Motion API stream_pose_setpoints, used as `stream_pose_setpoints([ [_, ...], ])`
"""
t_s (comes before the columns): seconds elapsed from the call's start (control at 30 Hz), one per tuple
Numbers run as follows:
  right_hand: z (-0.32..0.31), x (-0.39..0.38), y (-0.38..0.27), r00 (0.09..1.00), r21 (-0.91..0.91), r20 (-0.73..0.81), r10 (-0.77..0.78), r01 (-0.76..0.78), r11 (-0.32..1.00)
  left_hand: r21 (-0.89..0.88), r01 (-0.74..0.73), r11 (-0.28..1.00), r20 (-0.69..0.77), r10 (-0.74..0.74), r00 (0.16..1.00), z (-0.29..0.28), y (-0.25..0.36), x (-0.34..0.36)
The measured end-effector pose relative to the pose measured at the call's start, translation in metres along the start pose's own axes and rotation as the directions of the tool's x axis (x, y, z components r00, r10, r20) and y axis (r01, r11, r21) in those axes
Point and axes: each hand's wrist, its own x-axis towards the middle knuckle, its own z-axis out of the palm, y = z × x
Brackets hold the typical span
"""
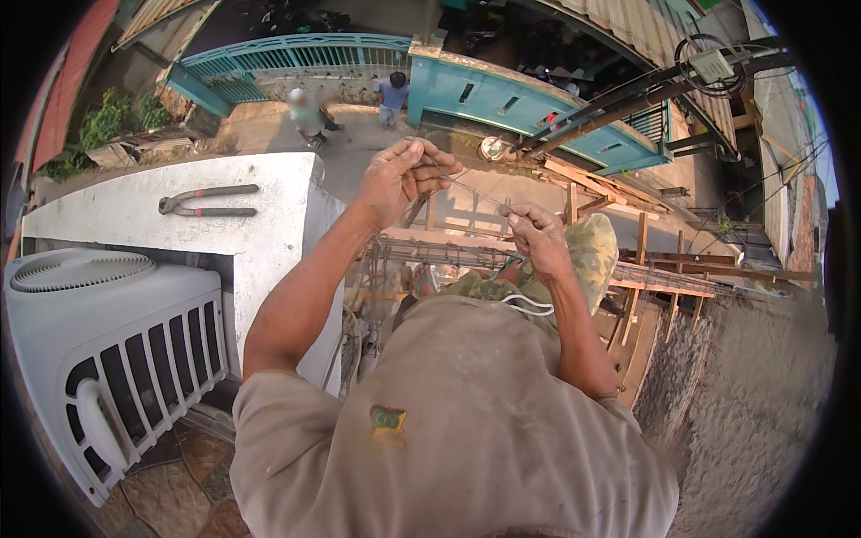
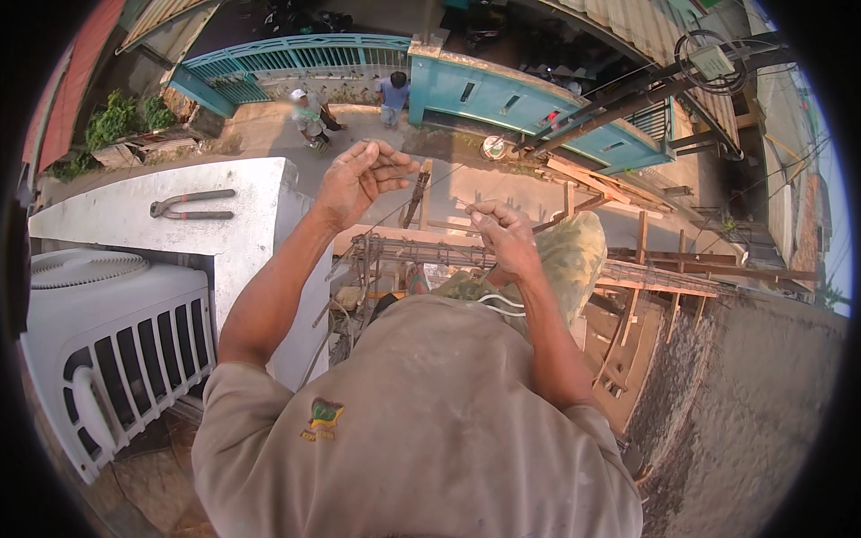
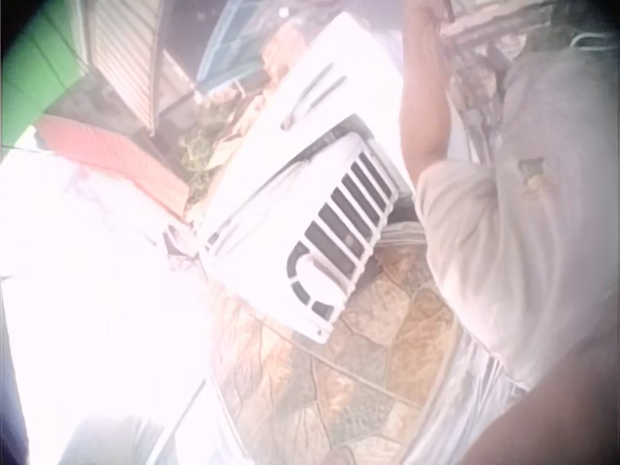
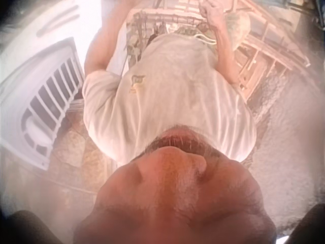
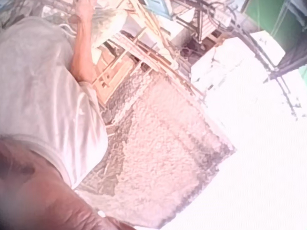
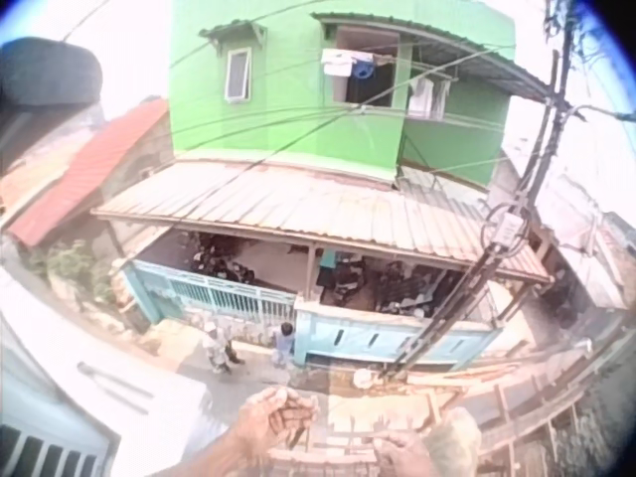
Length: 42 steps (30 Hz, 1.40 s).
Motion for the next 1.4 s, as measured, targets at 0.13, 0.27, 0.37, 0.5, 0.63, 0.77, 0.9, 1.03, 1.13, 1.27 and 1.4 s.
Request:
stream_pose_setpoints([
  [0.13,0.002,-0.016,-0.025,0.987,-0.151,0.093,-0.129,0.142,0.978,-0.060,0.039,0.997,-0.022,-0.041,0.999,-0.006,0.006,0.000],
  [0.27,0.030,-0.031,-0.029,0.849,-0.696,0.213,-0.483,0.479,0.536,-0.083,0.033,0.996,-0.081,-0.040,0.996,-0.013,-0.008,0.008],
  [0.37,0.036,-0.040,-0.016,0.855,-0.780,0.136,-0.501,0.404,0.478,0.008,0.056,0.998,-0.192,-0.053,0.980,-0.010,-0.010,0.007],
  [0.5,0.036,-0.039,-0.005,0.770,-0.790,0.250,-0.587,0.512,0.336,0.236,0.119,0.965,-0.289,-0.047,0.956,0.000,-0.008,-0.001],
  [0.63,0.001,-0.037,0.017,0.795,-0.813,0.052,-0.604,0.385,0.436,0.693,0.218,0.687,-0.162,-0.147,0.976,0.019,0.038,-0.008],
  [0.77,-0.033,-0.061,-0.011,0.896,-0.741,-0.279,-0.346,0.029,0.671,0.950,-0.026,0.312,-0.076,0.308,0.949,0.002,0.080,-0.019],
  [0.9,-0.071,-0.070,-0.020,0.847,-0.810,-0.340,-0.409,-0.043,0.584,0.974,0.192,-0.123,-0.103,0.514,0.852,-0.032,0.094,-0.019],
  [1.03,-0.073,-0.075,-0.024,0.806,-0.893,-0.273,-0.525,-0.010,0.450,0.812,0.405,-0.420,-0.237,0.397,0.887,-0.064,0.077,-0.022],
  [1.13,-0.078,-0.077,-0.015,0.800,-0.885,-0.313,-0.512,-0.050,0.464,0.855,0.400,-0.331,-0.226,0.455,0.861,-0.069,0.074,-0.020],
  [1.27,-0.086,-0.097,-0.009,0.751,-0.868,-0.396,-0.528,-0.119,0.482,0.875,0.413,-0.252,-0.248,0.499,0.831,-0.062,0.074,-0.021],
  [1.4,-0.114,-0.111,0.010,0.746,-0.851,-0.434,-0.505,-0.155,0.502,0.889,0.405,-0.213,-0.239,0.537,0.809,-0.064,0.074,-0.022],
])
